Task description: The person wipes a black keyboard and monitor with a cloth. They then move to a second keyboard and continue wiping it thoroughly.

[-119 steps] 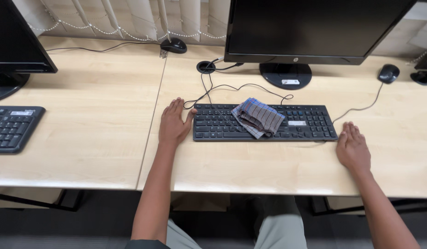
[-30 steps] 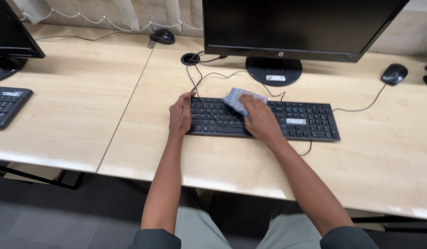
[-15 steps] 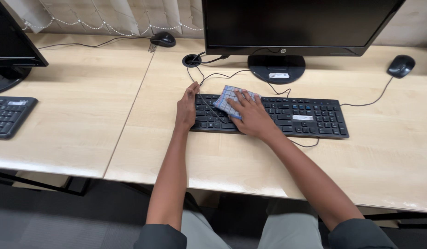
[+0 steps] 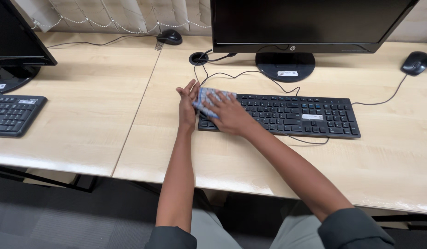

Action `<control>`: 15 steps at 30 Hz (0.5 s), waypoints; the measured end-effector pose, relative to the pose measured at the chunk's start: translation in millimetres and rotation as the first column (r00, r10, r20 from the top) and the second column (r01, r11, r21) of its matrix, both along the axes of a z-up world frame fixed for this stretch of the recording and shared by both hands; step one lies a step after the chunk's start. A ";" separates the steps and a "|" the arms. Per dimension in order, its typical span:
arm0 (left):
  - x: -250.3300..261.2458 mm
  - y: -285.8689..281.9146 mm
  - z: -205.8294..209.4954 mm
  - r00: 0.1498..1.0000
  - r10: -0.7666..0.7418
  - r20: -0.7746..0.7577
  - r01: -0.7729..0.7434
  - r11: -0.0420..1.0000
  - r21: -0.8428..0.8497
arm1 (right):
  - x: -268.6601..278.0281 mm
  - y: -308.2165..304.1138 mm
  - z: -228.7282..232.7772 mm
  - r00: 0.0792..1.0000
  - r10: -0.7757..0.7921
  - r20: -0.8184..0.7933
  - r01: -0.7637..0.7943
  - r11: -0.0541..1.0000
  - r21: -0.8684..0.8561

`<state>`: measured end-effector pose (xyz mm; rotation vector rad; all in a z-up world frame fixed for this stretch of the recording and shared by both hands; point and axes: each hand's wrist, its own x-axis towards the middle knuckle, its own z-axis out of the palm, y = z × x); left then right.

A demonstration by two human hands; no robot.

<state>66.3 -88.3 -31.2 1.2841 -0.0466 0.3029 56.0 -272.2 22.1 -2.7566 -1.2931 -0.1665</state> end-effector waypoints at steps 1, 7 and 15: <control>3.4 2.9 -2.4 1.000 0.008 -0.003 -0.008 1.000 -0.009 | -8.3 -3.7 -1.6 0.998 0.051 0.033 -0.050 0.999 -0.016; 9.9 6.8 -5.4 0.999 -0.046 0.018 0.047 0.997 -0.060 | -16.3 -19.7 2.7 0.993 0.076 -0.087 -0.082 0.994 -0.075; -14.6 -9.5 19.9 0.984 0.170 -0.055 -0.147 0.943 0.298 | -7.3 -0.6 7.0 0.992 -0.016 -0.125 0.021 0.999 0.044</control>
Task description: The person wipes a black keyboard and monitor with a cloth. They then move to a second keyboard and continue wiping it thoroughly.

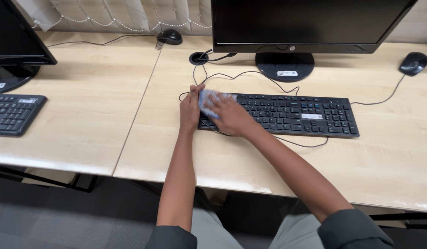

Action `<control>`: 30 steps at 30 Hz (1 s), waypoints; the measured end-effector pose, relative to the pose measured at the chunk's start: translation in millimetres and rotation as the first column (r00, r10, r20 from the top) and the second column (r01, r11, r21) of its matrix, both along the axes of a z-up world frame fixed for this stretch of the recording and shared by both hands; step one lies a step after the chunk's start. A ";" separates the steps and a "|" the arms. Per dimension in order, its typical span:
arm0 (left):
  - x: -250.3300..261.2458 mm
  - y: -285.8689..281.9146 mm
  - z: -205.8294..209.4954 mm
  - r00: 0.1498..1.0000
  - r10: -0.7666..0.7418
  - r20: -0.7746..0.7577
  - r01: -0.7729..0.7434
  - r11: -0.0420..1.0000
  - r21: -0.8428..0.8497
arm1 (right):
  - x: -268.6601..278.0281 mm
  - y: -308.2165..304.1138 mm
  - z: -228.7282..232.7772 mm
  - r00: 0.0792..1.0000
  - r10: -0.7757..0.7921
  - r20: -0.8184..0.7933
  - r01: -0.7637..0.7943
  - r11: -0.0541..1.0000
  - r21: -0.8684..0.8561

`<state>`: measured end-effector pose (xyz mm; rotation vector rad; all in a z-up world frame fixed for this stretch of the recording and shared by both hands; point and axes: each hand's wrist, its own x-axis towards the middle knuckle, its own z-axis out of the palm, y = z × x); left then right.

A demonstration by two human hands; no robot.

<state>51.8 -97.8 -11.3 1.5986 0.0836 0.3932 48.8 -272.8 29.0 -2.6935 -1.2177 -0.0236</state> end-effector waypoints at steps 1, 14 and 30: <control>1.6 0.3 2.1 1.000 -0.012 0.020 0.013 1.000 -0.025 | -11.3 -4.4 -1.0 0.999 0.053 0.000 -0.053 0.999 0.003; -17.3 -14.4 20.5 0.996 -0.077 -0.040 0.085 0.955 0.285 | -9.2 -71.2 62.3 0.983 -0.183 0.020 0.163 0.916 0.367; 7.8 -0.6 -10.0 0.980 -0.175 0.099 0.180 0.983 -0.044 | -9.4 2.3 -1.7 0.997 -0.053 0.053 0.060 0.988 -0.141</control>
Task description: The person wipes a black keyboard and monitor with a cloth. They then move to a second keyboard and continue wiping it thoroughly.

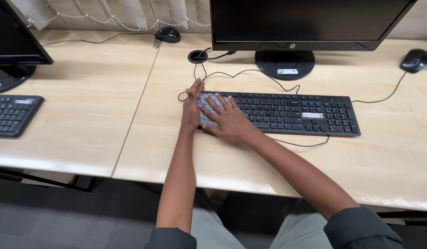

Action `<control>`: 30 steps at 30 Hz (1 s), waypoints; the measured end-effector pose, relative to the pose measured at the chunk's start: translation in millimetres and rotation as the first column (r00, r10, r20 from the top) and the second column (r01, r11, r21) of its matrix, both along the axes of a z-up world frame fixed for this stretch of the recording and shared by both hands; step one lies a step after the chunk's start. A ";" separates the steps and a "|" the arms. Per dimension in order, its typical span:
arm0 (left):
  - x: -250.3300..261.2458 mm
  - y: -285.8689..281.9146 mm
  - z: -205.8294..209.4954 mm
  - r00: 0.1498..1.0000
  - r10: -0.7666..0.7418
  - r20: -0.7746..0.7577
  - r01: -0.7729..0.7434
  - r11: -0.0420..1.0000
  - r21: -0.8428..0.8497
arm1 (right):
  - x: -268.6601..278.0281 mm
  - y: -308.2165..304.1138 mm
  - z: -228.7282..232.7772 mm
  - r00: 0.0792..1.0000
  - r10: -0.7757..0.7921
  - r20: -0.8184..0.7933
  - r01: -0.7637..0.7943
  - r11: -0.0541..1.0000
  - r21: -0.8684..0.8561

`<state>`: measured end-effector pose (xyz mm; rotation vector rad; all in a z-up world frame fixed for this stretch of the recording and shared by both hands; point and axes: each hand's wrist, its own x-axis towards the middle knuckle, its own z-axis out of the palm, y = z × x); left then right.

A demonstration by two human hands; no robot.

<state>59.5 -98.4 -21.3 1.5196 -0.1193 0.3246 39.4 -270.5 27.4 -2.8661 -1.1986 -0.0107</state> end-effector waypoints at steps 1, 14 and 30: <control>0.5 0.3 1.0 1.000 0.015 -0.013 -0.015 1.000 -0.001 | 1.8 3.6 -1.2 1.000 0.016 0.024 -0.016 1.000 0.020; -6.4 -4.2 3.1 0.997 0.076 0.023 -0.079 0.973 0.219 | -7.0 -39.8 -24.1 0.987 0.160 0.022 -0.161 0.963 0.217; -21.5 -16.9 20.0 0.995 0.063 0.076 -0.095 0.804 0.587 | -13.9 -97.2 -19.0 0.992 0.100 0.073 -0.113 0.972 0.204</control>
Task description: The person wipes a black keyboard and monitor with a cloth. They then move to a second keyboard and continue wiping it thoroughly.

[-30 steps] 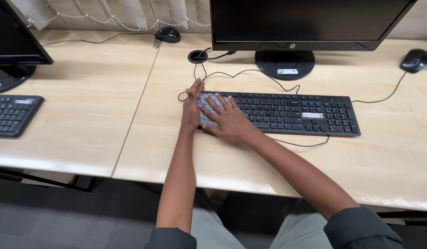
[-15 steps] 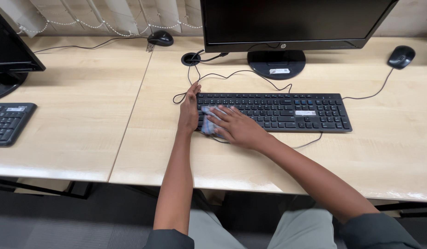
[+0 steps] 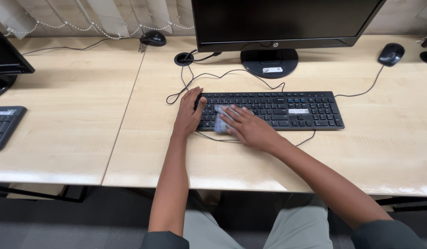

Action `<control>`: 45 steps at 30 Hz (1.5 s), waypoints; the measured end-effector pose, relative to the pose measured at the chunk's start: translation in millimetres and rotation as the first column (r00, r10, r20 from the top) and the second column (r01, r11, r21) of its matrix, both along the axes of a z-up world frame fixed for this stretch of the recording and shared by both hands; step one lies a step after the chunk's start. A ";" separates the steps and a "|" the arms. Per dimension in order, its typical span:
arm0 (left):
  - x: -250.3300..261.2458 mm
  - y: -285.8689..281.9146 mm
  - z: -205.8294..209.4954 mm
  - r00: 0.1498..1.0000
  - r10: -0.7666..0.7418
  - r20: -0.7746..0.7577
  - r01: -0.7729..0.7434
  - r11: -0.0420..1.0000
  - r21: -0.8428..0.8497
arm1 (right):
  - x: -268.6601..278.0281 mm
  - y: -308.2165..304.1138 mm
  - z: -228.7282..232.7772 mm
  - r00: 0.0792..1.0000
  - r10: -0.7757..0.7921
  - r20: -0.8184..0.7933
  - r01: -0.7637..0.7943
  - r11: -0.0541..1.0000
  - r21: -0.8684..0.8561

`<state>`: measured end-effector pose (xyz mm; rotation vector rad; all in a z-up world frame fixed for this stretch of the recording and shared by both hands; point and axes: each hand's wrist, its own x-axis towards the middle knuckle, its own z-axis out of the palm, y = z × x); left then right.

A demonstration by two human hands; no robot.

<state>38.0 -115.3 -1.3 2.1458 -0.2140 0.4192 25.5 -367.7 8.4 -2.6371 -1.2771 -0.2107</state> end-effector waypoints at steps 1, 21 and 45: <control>1.0 -0.1 3.0 1.000 -0.001 0.003 0.001 1.000 0.015 | 0.3 -9.0 2.7 1.000 -0.018 -0.009 0.018 0.999 -0.038; 19.6 -99.0 46.7 0.905 -0.273 -0.327 0.423 0.669 0.612 | -18.5 -90.0 19.5 0.941 -0.337 -0.019 0.335 0.939 -0.081; 0.7 -86.0 52.7 0.914 -0.332 -0.233 0.405 0.776 0.484 | 7.5 -95.8 16.4 0.901 -0.432 -0.030 0.432 0.902 -0.001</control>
